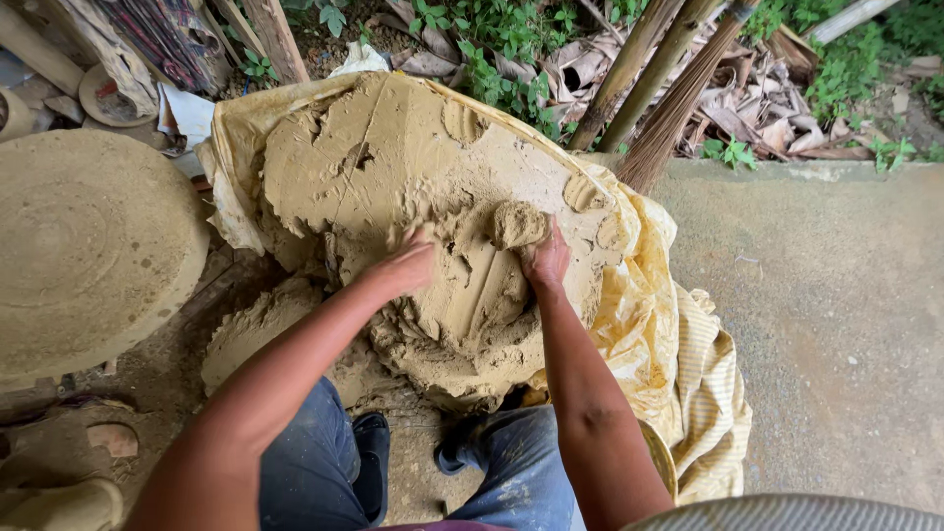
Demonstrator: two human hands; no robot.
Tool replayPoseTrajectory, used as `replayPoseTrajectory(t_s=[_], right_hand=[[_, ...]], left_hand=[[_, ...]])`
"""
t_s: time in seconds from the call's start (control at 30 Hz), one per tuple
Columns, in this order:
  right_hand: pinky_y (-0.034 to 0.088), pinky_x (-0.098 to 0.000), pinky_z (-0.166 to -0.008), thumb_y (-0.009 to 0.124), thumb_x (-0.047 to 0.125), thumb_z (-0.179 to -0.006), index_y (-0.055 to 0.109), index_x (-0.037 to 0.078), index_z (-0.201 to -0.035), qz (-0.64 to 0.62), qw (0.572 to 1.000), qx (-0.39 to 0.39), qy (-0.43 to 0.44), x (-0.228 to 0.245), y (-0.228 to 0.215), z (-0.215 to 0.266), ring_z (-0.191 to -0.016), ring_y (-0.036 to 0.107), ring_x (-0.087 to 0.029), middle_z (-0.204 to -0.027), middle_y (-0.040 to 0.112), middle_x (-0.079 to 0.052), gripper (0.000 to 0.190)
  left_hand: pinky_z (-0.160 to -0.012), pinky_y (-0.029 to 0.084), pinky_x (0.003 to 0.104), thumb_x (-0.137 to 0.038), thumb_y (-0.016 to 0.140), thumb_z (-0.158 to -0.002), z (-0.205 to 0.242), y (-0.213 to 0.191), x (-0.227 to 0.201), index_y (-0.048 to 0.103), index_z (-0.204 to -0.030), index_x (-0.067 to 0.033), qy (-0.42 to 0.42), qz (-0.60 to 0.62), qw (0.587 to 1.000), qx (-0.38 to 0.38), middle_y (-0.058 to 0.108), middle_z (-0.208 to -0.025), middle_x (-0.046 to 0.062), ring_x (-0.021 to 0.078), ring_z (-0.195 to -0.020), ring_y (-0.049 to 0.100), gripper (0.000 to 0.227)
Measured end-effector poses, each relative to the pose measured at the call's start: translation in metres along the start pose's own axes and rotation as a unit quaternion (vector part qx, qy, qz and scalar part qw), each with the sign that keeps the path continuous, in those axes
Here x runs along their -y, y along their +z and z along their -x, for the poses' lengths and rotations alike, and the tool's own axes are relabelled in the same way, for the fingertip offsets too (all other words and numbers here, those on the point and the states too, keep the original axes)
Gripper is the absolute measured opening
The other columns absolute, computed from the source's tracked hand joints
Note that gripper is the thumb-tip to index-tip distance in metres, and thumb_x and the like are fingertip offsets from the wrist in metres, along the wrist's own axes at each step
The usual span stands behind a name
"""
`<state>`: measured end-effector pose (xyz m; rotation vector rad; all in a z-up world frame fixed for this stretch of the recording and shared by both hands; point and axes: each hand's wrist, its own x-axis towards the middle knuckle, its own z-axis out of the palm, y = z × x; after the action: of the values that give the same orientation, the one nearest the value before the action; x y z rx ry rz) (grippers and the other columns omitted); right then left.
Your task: The person kneads a large mass of clay by hand on a plastic-covered surface, repeatedly pushing, pulling, and tearing off smaller pieces of the material.
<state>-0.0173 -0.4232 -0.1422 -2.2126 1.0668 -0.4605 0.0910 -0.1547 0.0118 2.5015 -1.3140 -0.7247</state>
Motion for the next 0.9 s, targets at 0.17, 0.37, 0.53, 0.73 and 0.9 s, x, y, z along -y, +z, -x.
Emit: replayPoseTrajectory(t_s=[0.17,0.37,0.53,0.73,0.9], right_hand=[[0.058,-0.0322,-0.073,0.073,0.027,-0.1,0.066,0.014,-0.138,-0.347,0.908,-0.026,0.234,0.013,-0.001,-0.003,-0.063,0.048,-0.007,-0.072,0.049,0.003,0.04],[0.054,-0.0349,-0.062,0.069,-0.001,-0.067,0.056,0.005,-0.141,0.039,0.985,-0.099,-0.135,-0.002,-0.001,0.002,-0.056,0.051,-0.012,-0.083,0.067,-0.004,0.075],[0.048,-0.0342,-0.056,0.054,0.007,-0.095,0.05,0.017,-0.152,-0.137,0.984,0.004,0.117,0.012,-0.004,0.0,-0.052,0.039,-0.013,-0.064,0.053,-0.002,0.057],[0.05,-0.0345,-0.062,0.056,0.025,-0.1,0.057,0.015,-0.147,-0.194,0.969,0.0,0.151,0.008,0.0,-0.003,-0.053,0.039,-0.013,-0.061,0.048,-0.004,0.048],[0.051,-0.0311,-0.086,0.056,0.015,-0.106,0.057,0.02,-0.154,-0.186,0.968,-0.017,0.167,-0.009,0.01,-0.008,-0.075,0.049,-0.014,-0.084,0.053,-0.004,0.048]], left_hand=[[-0.051,0.042,0.036,-0.01,0.048,-0.109,0.082,-0.06,0.012,0.053,-0.089,-0.0111,-0.06,0.28,0.956,-0.067,0.046,-0.07,0.012,0.0248,-0.059,0.047,0.021],[-0.071,0.065,0.037,0.013,0.054,-0.109,0.163,-0.131,0.038,0.044,-0.122,-0.0029,0.254,0.519,0.717,-0.39,0.067,-0.099,0.019,0.0224,-0.083,0.07,0.023],[-0.069,0.06,0.034,0.007,0.048,-0.106,0.208,-0.155,0.035,0.044,-0.13,-0.0032,0.236,0.511,0.667,-0.489,0.068,-0.1,0.016,0.0198,-0.083,0.068,0.026],[-0.071,0.056,0.031,-0.009,0.039,-0.108,0.144,-0.133,0.038,0.043,-0.133,-0.0038,0.142,0.496,0.7,-0.494,0.068,-0.103,0.01,0.0166,-0.086,0.066,0.026],[-0.072,0.053,0.029,-0.022,0.031,-0.109,0.062,-0.142,0.032,0.043,-0.135,-0.0042,0.072,0.488,0.754,-0.434,0.068,-0.106,0.004,0.014,-0.09,0.064,0.034]])
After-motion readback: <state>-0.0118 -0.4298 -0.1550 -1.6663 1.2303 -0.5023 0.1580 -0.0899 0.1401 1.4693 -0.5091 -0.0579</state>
